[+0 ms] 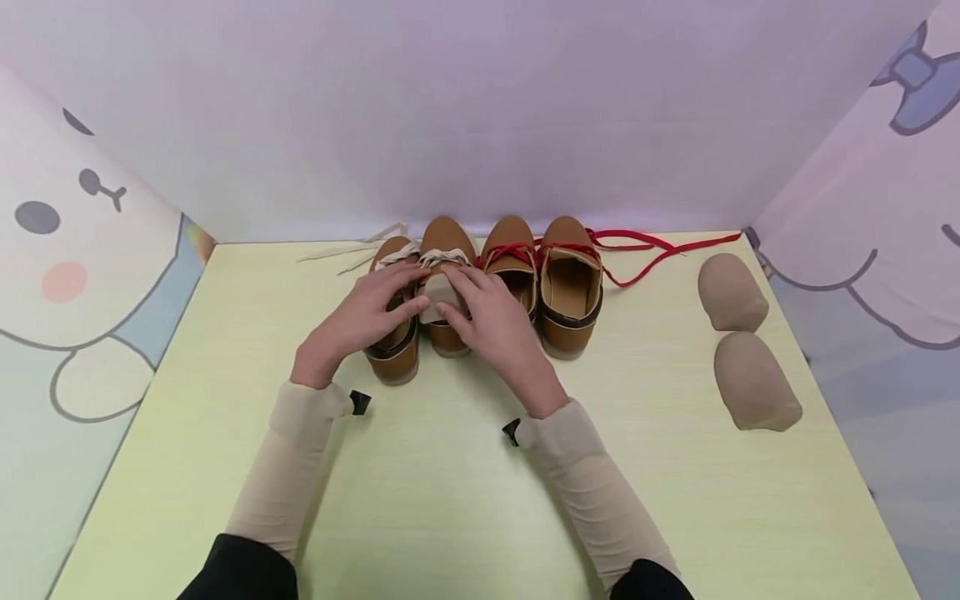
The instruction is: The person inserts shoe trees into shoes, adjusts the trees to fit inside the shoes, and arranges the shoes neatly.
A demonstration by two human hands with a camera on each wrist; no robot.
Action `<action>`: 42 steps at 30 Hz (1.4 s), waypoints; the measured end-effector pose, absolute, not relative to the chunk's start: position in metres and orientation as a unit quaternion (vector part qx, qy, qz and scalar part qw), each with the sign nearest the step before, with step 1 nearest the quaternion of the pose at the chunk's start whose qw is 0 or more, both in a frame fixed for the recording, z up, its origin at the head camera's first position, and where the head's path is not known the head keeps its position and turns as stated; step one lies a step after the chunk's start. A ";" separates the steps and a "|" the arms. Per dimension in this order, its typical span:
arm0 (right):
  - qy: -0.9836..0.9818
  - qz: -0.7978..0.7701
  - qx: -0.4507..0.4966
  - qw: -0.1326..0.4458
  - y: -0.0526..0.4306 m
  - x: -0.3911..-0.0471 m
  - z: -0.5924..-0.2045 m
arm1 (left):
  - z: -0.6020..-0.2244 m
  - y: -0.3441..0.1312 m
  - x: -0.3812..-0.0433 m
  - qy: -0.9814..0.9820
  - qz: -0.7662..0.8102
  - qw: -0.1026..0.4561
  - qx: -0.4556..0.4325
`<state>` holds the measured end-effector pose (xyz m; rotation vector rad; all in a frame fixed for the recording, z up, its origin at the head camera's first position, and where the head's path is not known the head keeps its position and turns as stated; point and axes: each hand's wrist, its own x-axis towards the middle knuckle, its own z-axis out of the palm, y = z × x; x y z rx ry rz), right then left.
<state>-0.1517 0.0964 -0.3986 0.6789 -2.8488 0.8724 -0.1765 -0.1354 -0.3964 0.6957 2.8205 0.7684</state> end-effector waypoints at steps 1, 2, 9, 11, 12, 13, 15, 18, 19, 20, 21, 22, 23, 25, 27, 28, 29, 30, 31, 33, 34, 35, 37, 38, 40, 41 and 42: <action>-0.933 0.279 0.220 0.046 0.096 -0.152 -0.399 | -0.397 -0.135 -0.177 0.937 0.255 0.066 0.232; -0.935 0.275 0.220 0.051 0.095 -0.152 -0.399 | -0.397 -0.135 -0.177 0.937 0.254 0.063 0.232; -0.940 0.259 0.211 0.064 0.090 -0.153 -0.399 | -0.398 -0.134 -0.177 0.939 0.252 0.059 0.227; -0.941 0.258 0.209 0.067 0.089 -0.154 -0.399 | -0.398 -0.134 -0.178 0.939 0.252 0.058 0.226; -0.941 0.260 0.208 0.068 0.088 -0.154 -0.400 | -0.398 -0.133 -0.178 0.940 0.251 0.056 0.226; -0.940 0.261 0.209 0.070 0.087 -0.155 -0.400 | -0.398 -0.133 -0.178 0.940 0.251 0.054 0.226; -0.938 0.266 0.208 0.073 0.086 -0.155 -0.400 | -0.398 -0.132 -0.178 0.941 0.248 0.048 0.226; -0.936 0.273 0.210 0.078 0.085 -0.155 -0.401 | -0.398 -0.130 -0.177 0.943 0.243 0.037 0.222; -0.935 0.275 0.210 0.080 0.085 -0.156 -0.401 | -0.398 -0.129 -0.177 0.944 0.242 0.033 0.220; -0.934 0.277 0.211 0.081 0.085 -0.156 -0.401 | -0.398 -0.128 -0.177 0.945 0.241 0.029 0.218; -0.933 0.279 0.211 0.083 0.084 -0.156 -0.402 | -0.398 -0.128 -0.177 0.946 0.240 0.025 0.215; -0.932 0.281 0.212 0.085 0.084 -0.157 -0.402 | -0.398 -0.127 -0.177 0.947 0.240 0.022 0.212; -0.932 0.282 0.212 0.086 0.084 -0.157 -0.402 | -0.398 -0.126 -0.177 0.948 0.241 0.019 0.209; -0.931 0.284 0.213 0.090 0.083 -0.158 -0.402 | -0.397 -0.124 -0.177 0.949 0.243 0.014 0.203; -0.930 0.284 0.213 0.094 0.082 -0.159 -0.403 | -0.398 -0.123 -0.177 0.949 0.245 0.011 0.197; -0.930 0.283 0.213 0.095 0.082 -0.160 -0.403 | -0.398 -0.123 -0.177 0.949 0.246 0.009 0.195; -0.930 0.284 0.213 0.096 0.081 -0.160 -0.403 | -0.398 -0.122 -0.178 0.950 0.246 0.008 0.193; -0.930 0.284 0.214 0.098 0.081 -0.161 -0.403 | -0.398 -0.122 -0.178 0.950 0.246 0.007 0.191; -0.930 0.284 0.213 0.098 0.081 -0.161 -0.403 | -0.398 -0.122 -0.178 0.950 0.246 0.005 0.190; -0.929 0.285 0.215 0.100 0.080 -0.162 -0.402 | -0.398 -0.121 -0.179 0.951 0.245 0.002 0.189; -0.929 0.285 0.215 0.101 0.079 -0.163 -0.402 | -0.398 -0.121 -0.179 0.951 0.245 -0.001 0.189; -0.928 0.286 0.216 0.102 0.079 -0.163 -0.402 | -0.398 -0.121 -0.179 0.951 0.245 -0.003 0.189; -0.928 0.285 0.216 0.103 0.079 -0.164 -0.401 | -0.398 -0.120 -0.179 0.951 0.245 -0.010 0.190; -0.928 0.285 0.217 0.103 0.078 -0.165 -0.400 | -0.398 -0.120 -0.179 0.950 0.246 -0.013 0.190; -0.929 0.283 0.216 0.103 0.078 -0.165 -0.400 | -0.399 -0.120 -0.179 0.950 0.245 -0.021 0.191; -0.929 0.283 0.216 0.103 0.077 -0.166 -0.400 | -0.399 -0.119 -0.179 0.950 0.244 -0.025 0.191; -0.929 0.282 0.216 0.103 0.077 -0.166 -0.400 | -0.400 -0.119 -0.179 0.951 0.244 -0.029 0.190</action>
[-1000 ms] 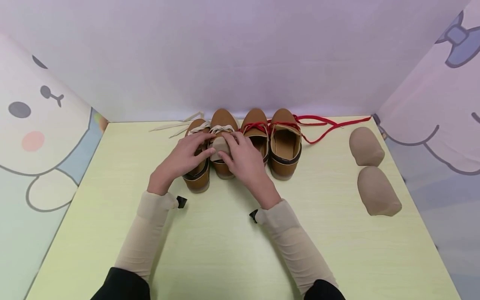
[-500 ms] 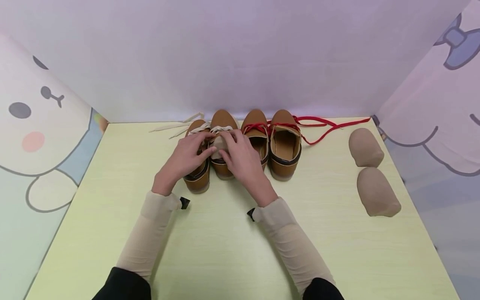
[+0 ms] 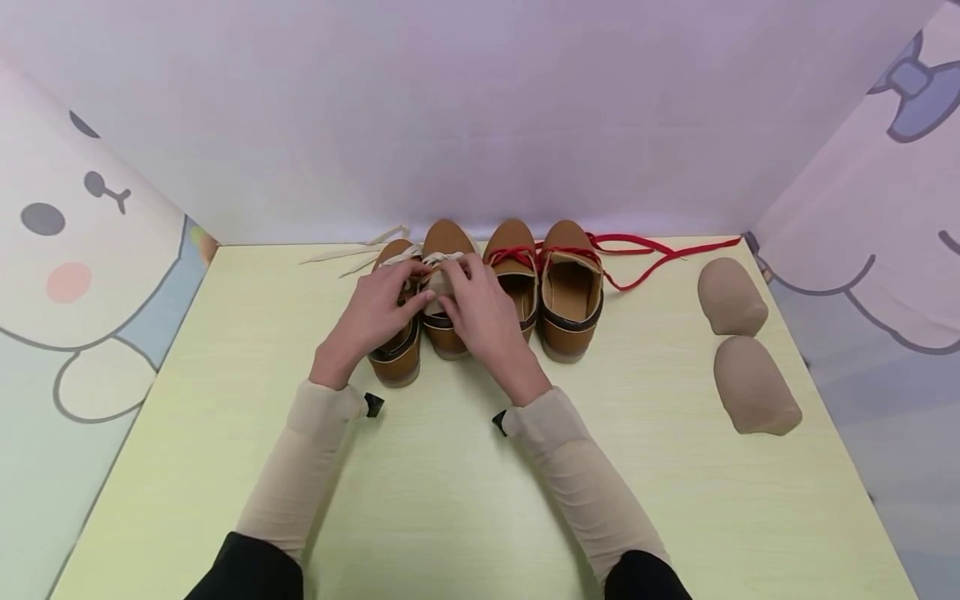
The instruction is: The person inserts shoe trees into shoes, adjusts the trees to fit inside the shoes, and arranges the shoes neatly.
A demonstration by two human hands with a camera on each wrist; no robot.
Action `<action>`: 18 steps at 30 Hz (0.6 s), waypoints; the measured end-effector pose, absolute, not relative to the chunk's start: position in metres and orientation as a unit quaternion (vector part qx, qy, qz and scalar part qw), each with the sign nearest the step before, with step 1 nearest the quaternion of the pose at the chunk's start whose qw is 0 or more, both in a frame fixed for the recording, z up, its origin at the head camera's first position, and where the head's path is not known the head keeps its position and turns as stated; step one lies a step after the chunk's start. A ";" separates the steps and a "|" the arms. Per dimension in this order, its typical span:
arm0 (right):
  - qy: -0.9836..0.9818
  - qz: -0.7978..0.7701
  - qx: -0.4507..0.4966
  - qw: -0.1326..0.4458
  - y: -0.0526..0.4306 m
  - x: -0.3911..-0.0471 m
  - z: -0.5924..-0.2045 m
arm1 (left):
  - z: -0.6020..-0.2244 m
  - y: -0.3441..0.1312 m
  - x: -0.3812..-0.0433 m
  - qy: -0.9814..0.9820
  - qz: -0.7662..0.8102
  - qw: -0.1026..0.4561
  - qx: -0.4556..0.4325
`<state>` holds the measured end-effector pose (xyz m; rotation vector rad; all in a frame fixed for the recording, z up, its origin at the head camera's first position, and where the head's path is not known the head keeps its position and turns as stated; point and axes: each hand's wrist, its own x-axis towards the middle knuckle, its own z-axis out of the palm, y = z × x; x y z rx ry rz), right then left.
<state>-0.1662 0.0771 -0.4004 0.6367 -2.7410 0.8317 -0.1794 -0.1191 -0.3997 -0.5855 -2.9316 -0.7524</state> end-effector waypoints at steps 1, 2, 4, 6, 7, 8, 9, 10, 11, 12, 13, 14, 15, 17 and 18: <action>-0.930 0.281 0.215 0.104 0.077 -0.166 -0.401 | -0.400 -0.119 -0.179 -0.951 -0.243 0.034 -0.190; -0.930 0.280 0.214 0.105 0.076 -0.167 -0.401 | -0.401 -0.118 -0.179 -0.951 -0.243 0.039 -0.189; -0.931 0.278 0.213 0.105 0.076 -0.168 -0.401 | -0.403 -0.118 -0.180 -0.951 -0.240 0.048 -0.188; -0.932 0.276 0.211 0.104 0.075 -0.168 -0.400 | -0.405 -0.118 -0.180 -0.954 -0.230 0.053 -0.186; -0.932 0.276 0.210 0.103 0.075 -0.168 -0.400 | -0.406 -0.118 -0.180 -0.955 -0.224 0.052 -0.186; -0.933 0.276 0.210 0.101 0.075 -0.169 -0.399 | -0.407 -0.118 -0.180 -0.957 -0.217 0.049 -0.184; -0.933 0.276 0.209 0.100 0.074 -0.169 -0.399 | -0.408 -0.118 -0.180 -0.959 -0.212 0.045 -0.184; -0.933 0.276 0.209 0.100 0.074 -0.169 -0.398 | -0.408 -0.118 -0.179 -0.960 -0.207 0.041 -0.183; -0.933 0.276 0.208 0.099 0.074 -0.169 -0.398 | -0.408 -0.118 -0.179 -0.962 -0.202 0.036 -0.182; -0.933 0.276 0.208 0.099 0.074 -0.170 -0.397 | -0.408 -0.118 -0.179 -0.962 -0.200 0.032 -0.182; -0.933 0.276 0.208 0.099 0.074 -0.170 -0.397 | -0.408 -0.118 -0.179 -0.962 -0.200 0.027 -0.181; -0.933 0.275 0.209 0.099 0.074 -0.171 -0.397 | -0.407 -0.118 -0.179 -0.963 -0.200 0.024 -0.181; -0.934 0.274 0.209 0.098 0.074 -0.171 -0.396 | -0.407 -0.118 -0.179 -0.963 -0.200 0.021 -0.181; -0.934 0.271 0.210 0.097 0.074 -0.172 -0.396 | -0.406 -0.119 -0.180 -0.963 -0.199 0.016 -0.181; -0.934 0.271 0.211 0.096 0.074 -0.173 -0.396 | -0.406 -0.119 -0.180 -0.963 -0.198 0.013 -0.180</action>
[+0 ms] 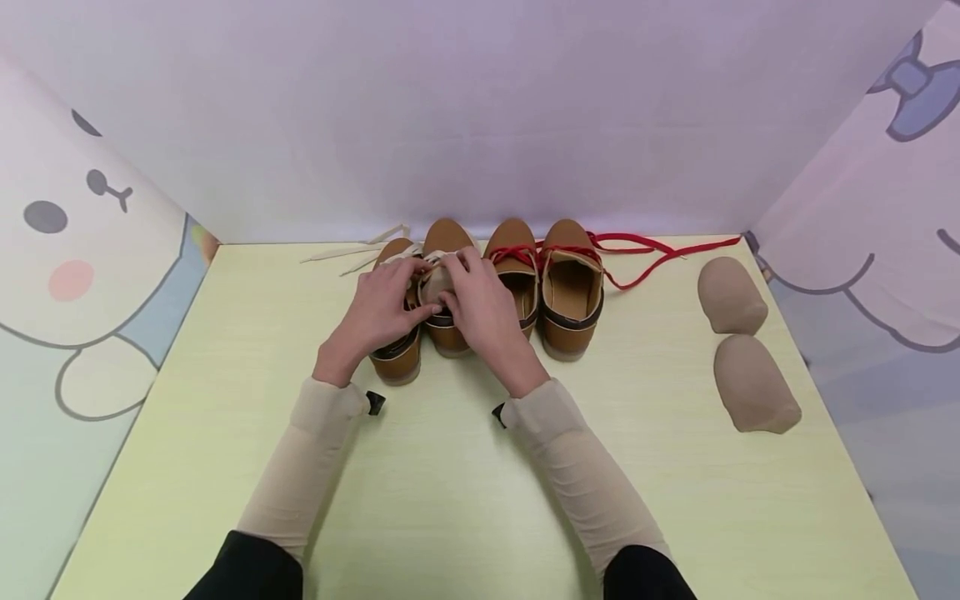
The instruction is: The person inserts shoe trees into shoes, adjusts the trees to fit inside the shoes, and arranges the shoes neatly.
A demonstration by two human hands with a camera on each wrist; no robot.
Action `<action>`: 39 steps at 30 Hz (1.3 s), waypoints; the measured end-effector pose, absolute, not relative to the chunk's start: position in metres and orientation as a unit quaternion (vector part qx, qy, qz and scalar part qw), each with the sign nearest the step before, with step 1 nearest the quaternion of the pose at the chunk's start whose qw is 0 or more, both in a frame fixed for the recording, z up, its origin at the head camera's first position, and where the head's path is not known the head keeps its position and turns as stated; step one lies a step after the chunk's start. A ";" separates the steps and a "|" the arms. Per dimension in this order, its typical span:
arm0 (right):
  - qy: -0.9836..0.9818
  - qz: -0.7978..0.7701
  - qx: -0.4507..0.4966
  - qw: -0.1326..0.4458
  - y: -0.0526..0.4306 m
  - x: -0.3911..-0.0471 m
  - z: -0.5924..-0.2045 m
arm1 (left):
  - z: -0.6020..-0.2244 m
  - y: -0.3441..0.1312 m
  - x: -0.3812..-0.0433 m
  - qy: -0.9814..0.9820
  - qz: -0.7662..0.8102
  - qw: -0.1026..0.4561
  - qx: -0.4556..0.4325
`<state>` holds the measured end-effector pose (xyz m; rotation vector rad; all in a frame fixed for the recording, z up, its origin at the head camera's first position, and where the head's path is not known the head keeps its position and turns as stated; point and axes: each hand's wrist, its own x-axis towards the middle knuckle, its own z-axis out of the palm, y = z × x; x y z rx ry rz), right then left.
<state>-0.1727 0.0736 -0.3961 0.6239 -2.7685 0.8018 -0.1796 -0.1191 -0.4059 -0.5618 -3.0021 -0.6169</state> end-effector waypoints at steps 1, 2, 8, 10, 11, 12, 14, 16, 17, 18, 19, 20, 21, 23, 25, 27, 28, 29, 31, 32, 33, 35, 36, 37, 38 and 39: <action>-0.934 0.270 0.212 0.096 0.074 -0.173 -0.396 | -0.406 -0.119 -0.180 -0.964 -0.197 0.010 -0.180; -0.934 0.269 0.213 0.096 0.074 -0.174 -0.396 | -0.405 -0.119 -0.179 -0.964 -0.196 0.008 -0.180; -0.936 0.259 0.220 0.094 0.073 -0.175 -0.396 | -0.404 -0.119 -0.178 -0.964 -0.198 0.002 -0.180; -0.938 0.251 0.222 0.090 0.073 -0.176 -0.396 | -0.403 -0.119 -0.178 -0.963 -0.199 0.002 -0.181; -0.939 0.247 0.223 0.087 0.073 -0.176 -0.396 | -0.403 -0.119 -0.178 -0.963 -0.200 0.002 -0.181; -0.940 0.244 0.224 0.086 0.072 -0.176 -0.396 | -0.403 -0.119 -0.178 -0.963 -0.201 0.002 -0.182; -0.940 0.240 0.226 0.086 0.072 -0.176 -0.397 | -0.403 -0.119 -0.178 -0.963 -0.200 0.002 -0.182; -0.939 0.240 0.228 0.089 0.072 -0.176 -0.397 | -0.403 -0.119 -0.178 -0.963 -0.199 0.001 -0.182; -0.939 0.241 0.228 0.091 0.072 -0.176 -0.397 | -0.403 -0.119 -0.178 -0.963 -0.198 0.001 -0.182; -0.939 0.241 0.229 0.093 0.072 -0.176 -0.398 | -0.403 -0.118 -0.178 -0.963 -0.198 0.002 -0.182; -0.939 0.241 0.229 0.093 0.072 -0.176 -0.398 | -0.403 -0.118 -0.178 -0.963 -0.198 0.002 -0.182; -0.939 0.240 0.229 0.093 0.072 -0.175 -0.398 | -0.403 -0.118 -0.178 -0.963 -0.198 0.002 -0.182; -0.939 0.238 0.229 0.094 0.072 -0.175 -0.399 | -0.403 -0.118 -0.178 -0.963 -0.198 0.003 -0.181; -0.940 0.233 0.231 0.094 0.072 -0.175 -0.400 | -0.403 -0.118 -0.178 -0.963 -0.200 0.004 -0.181; -0.941 0.225 0.235 0.096 0.072 -0.174 -0.401 | -0.403 -0.117 -0.178 -0.963 -0.199 0.005 -0.180; -0.942 0.217 0.238 0.099 0.072 -0.173 -0.401 | -0.403 -0.117 -0.178 -0.963 -0.200 0.006 -0.179; -0.942 0.213 0.240 0.100 0.072 -0.172 -0.401 | -0.403 -0.117 -0.178 -0.964 -0.200 0.007 -0.178; -0.942 0.211 0.241 0.099 0.072 -0.172 -0.402 | -0.404 -0.117 -0.178 -0.964 -0.200 0.007 -0.177; -0.944 0.203 0.242 0.097 0.073 -0.172 -0.401 | -0.404 -0.116 -0.178 -0.964 -0.200 0.007 -0.174; -0.945 0.199 0.241 0.095 0.073 -0.172 -0.401 | -0.404 -0.116 -0.178 -0.964 -0.200 0.007 -0.172; -0.947 0.195 0.240 0.091 0.072 -0.171 -0.400 | -0.404 -0.116 -0.178 -0.965 -0.200 0.007 -0.172; -0.951 0.182 0.237 0.084 0.072 -0.171 -0.398 | -0.404 -0.116 -0.178 -0.965 -0.200 0.006 -0.171; -0.952 0.177 0.237 0.081 0.073 -0.171 -0.396 | -0.403 -0.116 -0.179 -0.965 -0.201 0.006 -0.170; -0.953 0.171 0.237 0.079 0.073 -0.170 -0.395 | -0.403 -0.115 -0.179 -0.965 -0.202 0.006 -0.169; -0.954 0.169 0.236 0.077 0.074 -0.170 -0.394 | -0.403 -0.115 -0.179 -0.965 -0.203 0.005 -0.168; -0.954 0.168 0.237 0.077 0.075 -0.170 -0.394 | -0.403 -0.115 -0.179 -0.965 -0.205 0.005 -0.166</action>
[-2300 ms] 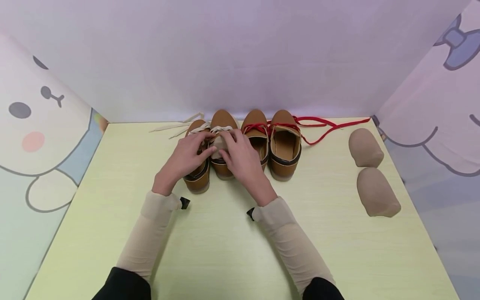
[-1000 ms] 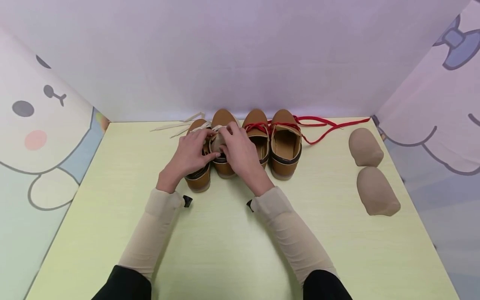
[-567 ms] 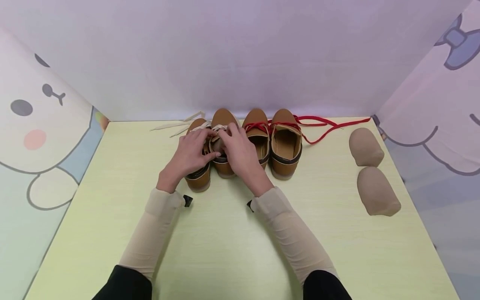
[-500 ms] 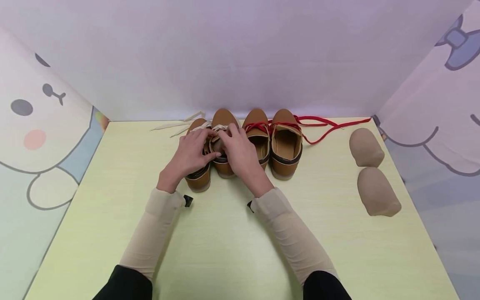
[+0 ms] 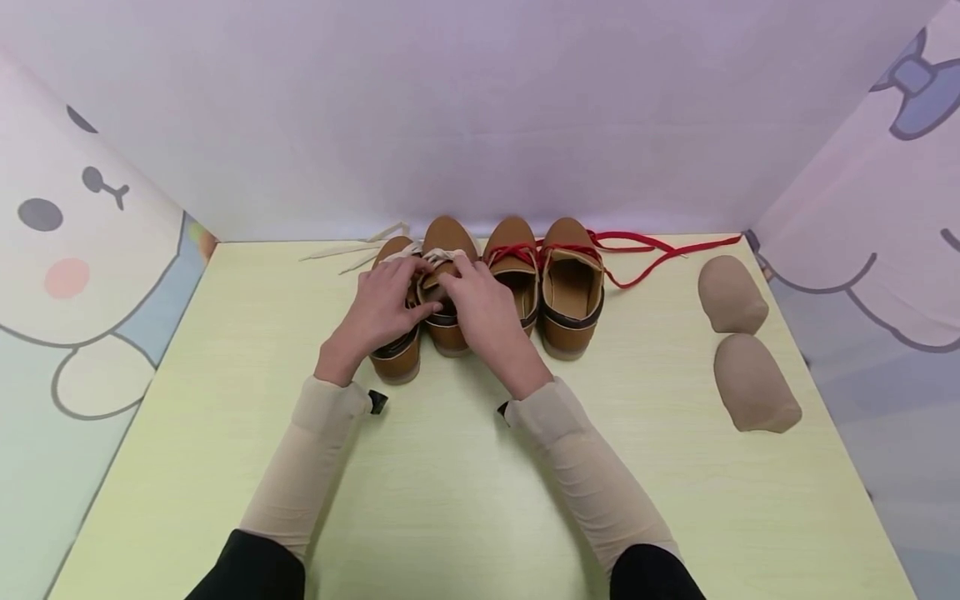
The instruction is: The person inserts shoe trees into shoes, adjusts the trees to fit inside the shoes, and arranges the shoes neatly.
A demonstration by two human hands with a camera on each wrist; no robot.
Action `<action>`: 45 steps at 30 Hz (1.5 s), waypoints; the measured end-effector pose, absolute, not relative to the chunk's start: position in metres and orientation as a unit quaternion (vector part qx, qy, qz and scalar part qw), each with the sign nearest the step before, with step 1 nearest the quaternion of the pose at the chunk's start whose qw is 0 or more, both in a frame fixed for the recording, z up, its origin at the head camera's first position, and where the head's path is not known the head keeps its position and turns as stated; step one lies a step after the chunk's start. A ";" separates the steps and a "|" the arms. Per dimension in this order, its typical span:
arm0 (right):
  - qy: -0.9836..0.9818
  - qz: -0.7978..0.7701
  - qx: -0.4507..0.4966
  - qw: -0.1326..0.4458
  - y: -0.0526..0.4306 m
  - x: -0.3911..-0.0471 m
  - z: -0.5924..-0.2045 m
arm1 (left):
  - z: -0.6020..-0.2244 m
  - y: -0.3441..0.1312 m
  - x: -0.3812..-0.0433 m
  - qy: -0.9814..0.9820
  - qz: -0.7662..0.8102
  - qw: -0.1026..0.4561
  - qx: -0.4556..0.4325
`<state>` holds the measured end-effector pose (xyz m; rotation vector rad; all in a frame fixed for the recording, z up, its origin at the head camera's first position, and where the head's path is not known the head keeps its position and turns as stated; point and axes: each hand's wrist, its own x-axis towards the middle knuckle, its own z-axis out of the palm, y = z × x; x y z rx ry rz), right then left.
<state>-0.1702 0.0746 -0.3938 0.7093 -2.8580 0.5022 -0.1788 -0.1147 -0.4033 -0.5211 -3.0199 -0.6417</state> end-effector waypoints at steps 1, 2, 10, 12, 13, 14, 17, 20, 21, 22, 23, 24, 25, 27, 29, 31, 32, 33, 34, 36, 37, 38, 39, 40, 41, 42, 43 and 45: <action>-0.954 0.167 0.236 0.079 0.076 -0.170 -0.394 | -0.403 -0.114 -0.179 -0.964 -0.206 0.006 -0.165; -0.953 0.171 0.237 0.081 0.077 -0.171 -0.394 | -0.403 -0.114 -0.179 -0.964 -0.208 0.008 -0.163; -0.945 0.196 0.240 0.106 0.083 -0.173 -0.399 | -0.405 -0.110 -0.181 -0.967 -0.204 0.031 -0.153; -0.946 0.182 0.245 0.112 0.083 -0.175 -0.399 | -0.406 -0.108 -0.181 -0.969 -0.194 0.032 -0.149; -0.947 0.170 0.247 0.116 0.083 -0.175 -0.399 | -0.406 -0.108 -0.181 -0.971 -0.188 0.032 -0.148; -0.948 0.158 0.250 0.120 0.084 -0.176 -0.398 | -0.407 -0.107 -0.181 -0.972 -0.182 0.032 -0.147; -0.952 0.117 0.254 0.125 0.085 -0.178 -0.396 | -0.408 -0.107 -0.180 -0.974 -0.166 0.034 -0.148; -0.957 0.098 0.252 0.109 0.085 -0.180 -0.394 | -0.410 -0.107 -0.180 -0.976 -0.155 0.036 -0.149; -0.958 0.095 0.251 0.100 0.085 -0.181 -0.394 | -0.410 -0.107 -0.180 -0.976 -0.153 0.037 -0.149; -0.959 0.094 0.251 0.093 0.085 -0.182 -0.394 | -0.411 -0.106 -0.179 -0.976 -0.153 0.039 -0.148; -0.960 0.094 0.250 0.087 0.085 -0.182 -0.394 | -0.412 -0.106 -0.179 -0.977 -0.152 0.040 -0.147; -0.960 0.096 0.249 0.082 0.085 -0.183 -0.394 | -0.413 -0.106 -0.179 -0.977 -0.150 0.043 -0.146; -0.961 0.097 0.247 0.079 0.084 -0.183 -0.395 | -0.414 -0.105 -0.179 -0.977 -0.149 0.045 -0.145; -0.961 0.097 0.244 0.080 0.083 -0.184 -0.397 | -0.416 -0.104 -0.179 -0.978 -0.143 0.055 -0.143; -0.962 0.096 0.240 0.086 0.082 -0.185 -0.399 | -0.418 -0.102 -0.179 -0.978 -0.138 0.065 -0.140; -0.962 0.093 0.237 0.095 0.081 -0.187 -0.402 | -0.419 -0.100 -0.178 -0.979 -0.137 0.074 -0.134; -0.963 0.092 0.235 0.099 0.080 -0.187 -0.403 | -0.419 -0.099 -0.178 -0.979 -0.138 0.078 -0.132; -0.963 0.090 0.233 0.102 0.079 -0.188 -0.404 | -0.419 -0.099 -0.178 -0.978 -0.140 0.083 -0.129; -0.963 0.090 0.232 0.103 0.079 -0.189 -0.405 | -0.420 -0.098 -0.178 -0.978 -0.141 0.087 -0.127; -0.964 0.088 0.228 0.106 0.078 -0.189 -0.405 | -0.420 -0.097 -0.178 -0.977 -0.145 0.095 -0.123; -0.964 0.088 0.226 0.106 0.077 -0.190 -0.405 | -0.420 -0.096 -0.178 -0.977 -0.146 0.099 -0.122; -0.965 0.089 0.224 0.106 0.076 -0.190 -0.405 | -0.420 -0.096 -0.178 -0.977 -0.144 0.103 -0.122; -0.965 0.088 0.223 0.107 0.076 -0.191 -0.404 | -0.420 -0.095 -0.178 -0.977 -0.142 0.106 -0.121; -0.965 0.088 0.221 0.108 0.075 -0.191 -0.404 | -0.419 -0.095 -0.178 -0.977 -0.138 0.108 -0.120; -0.965 0.089 0.220 0.110 0.075 -0.191 -0.404 | -0.418 -0.095 -0.178 -0.977 -0.135 0.110 -0.119; -0.965 0.089 0.218 0.111 0.074 -0.192 -0.404 | -0.418 -0.094 -0.178 -0.978 -0.132 0.111 -0.118; -0.965 0.090 0.217 0.113 0.073 -0.192 -0.404 | -0.417 -0.094 -0.178 -0.978 -0.130 0.111 -0.116; -0.966 0.093 0.212 0.116 0.072 -0.193 -0.404 | -0.416 -0.093 -0.178 -0.980 -0.127 0.109 -0.112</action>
